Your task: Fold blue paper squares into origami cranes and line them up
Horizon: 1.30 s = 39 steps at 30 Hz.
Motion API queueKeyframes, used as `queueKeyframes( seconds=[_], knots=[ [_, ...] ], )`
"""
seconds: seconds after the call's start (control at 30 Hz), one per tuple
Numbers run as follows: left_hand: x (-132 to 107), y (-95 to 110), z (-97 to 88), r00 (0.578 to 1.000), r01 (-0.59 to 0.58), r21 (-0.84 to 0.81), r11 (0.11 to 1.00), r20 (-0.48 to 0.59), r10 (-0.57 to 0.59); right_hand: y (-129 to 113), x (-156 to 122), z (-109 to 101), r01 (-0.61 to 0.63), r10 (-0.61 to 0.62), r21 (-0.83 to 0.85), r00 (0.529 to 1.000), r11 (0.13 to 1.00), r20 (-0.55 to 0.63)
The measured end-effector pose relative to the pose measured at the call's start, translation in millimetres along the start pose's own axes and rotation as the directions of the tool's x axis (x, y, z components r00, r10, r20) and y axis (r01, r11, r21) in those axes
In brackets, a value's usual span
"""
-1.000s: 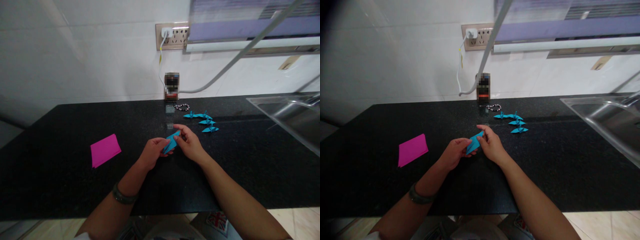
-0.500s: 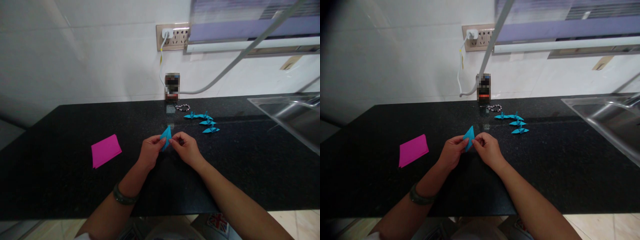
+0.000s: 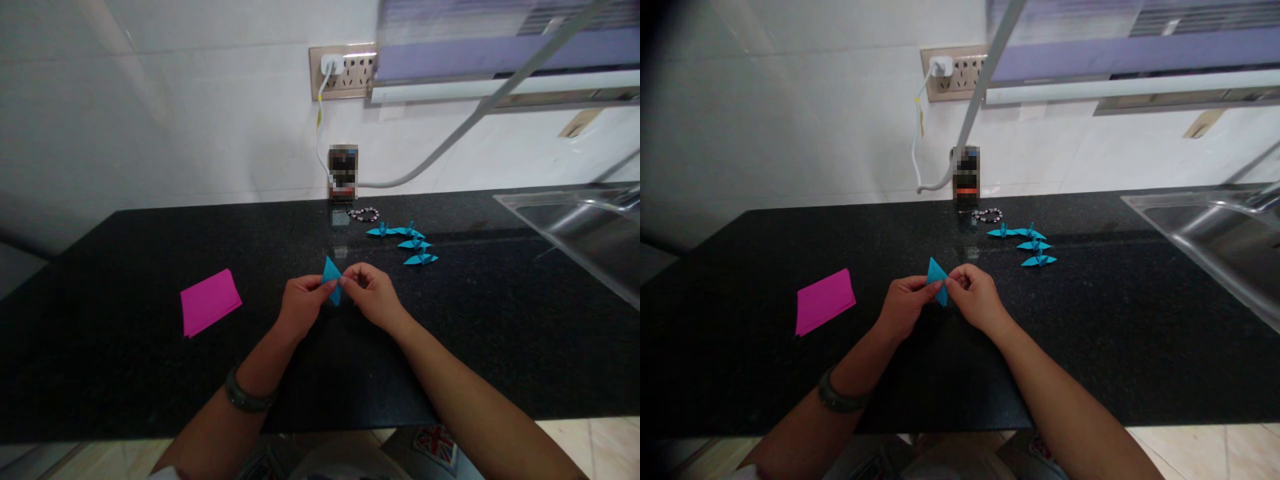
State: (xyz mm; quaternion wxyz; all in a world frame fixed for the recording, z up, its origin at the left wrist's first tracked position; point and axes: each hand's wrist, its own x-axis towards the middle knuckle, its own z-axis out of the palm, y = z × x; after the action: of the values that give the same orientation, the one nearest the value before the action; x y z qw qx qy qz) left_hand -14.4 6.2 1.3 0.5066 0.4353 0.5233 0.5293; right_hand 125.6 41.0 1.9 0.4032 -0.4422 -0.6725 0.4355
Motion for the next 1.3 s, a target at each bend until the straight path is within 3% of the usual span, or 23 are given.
queueKeyframes(
  seconds=[0.43, 0.57, 0.73, 0.83, 0.93, 1.03, 1.13, 1.2, 1.3],
  knots=[
    [-0.3, -2.3, 1.1, 1.000, -0.014, 0.024, 1.000, 0.000, 0.014, 1.4, 2.1, -0.2, -0.085, 0.080, 0.082, 0.995, 0.993, 0.061],
    [0.0, -4.4, -0.8, 1.000, -0.025, 0.133, 0.991, -0.010, 0.027, 2.3, 0.1, -0.1, 0.036, -0.037, -0.107, 0.999, 0.994, -0.007],
    [-0.5, -4.7, 1.1, 0.997, -0.051, 0.318, 0.947, -0.039, 0.067, 2.1, -3.6, 3.1, 0.150, -0.197, -0.410, 0.978, 0.899, -0.073],
    [-0.8, -4.5, 2.9, 0.993, -0.086, 0.376, 0.923, -0.047, 0.112, 1.5, -6.6, 7.3, 0.155, -0.245, -0.510, 0.963, 0.846, -0.114],
    [-0.1, -4.4, 3.0, 0.990, -0.093, 0.342, 0.935, -0.066, 0.123, -0.1, -9.6, 10.2, 0.235, -0.332, -0.535, 0.939, 0.812, -0.091],
    [1.6, -4.4, 1.8, 0.994, -0.058, 0.204, 0.977, -0.079, 0.075, -2.4, -10.6, 9.9, 0.303, -0.353, -0.386, 0.933, 0.871, -0.065],
    [3.1, -4.1, 0.7, 0.999, -0.005, 0.039, 0.999, -0.034, 0.006, -3.0, -7.5, 7.3, 0.124, -0.127, -0.047, 0.989, 0.991, -0.076],
    [3.3, -3.6, 0.3, 1.000, 0.020, -0.009, 1.000, -0.005, -0.020, -1.9, -4.1, 5.6, -0.052, 0.054, 0.182, 0.998, 0.982, -0.009],
    [2.5, -2.3, 0.3, 0.999, 0.028, -0.021, 0.999, 0.024, -0.027, 0.6, -0.1, 5.1, -0.184, 0.156, 0.416, 0.983, 0.891, 0.100]
  ],
)
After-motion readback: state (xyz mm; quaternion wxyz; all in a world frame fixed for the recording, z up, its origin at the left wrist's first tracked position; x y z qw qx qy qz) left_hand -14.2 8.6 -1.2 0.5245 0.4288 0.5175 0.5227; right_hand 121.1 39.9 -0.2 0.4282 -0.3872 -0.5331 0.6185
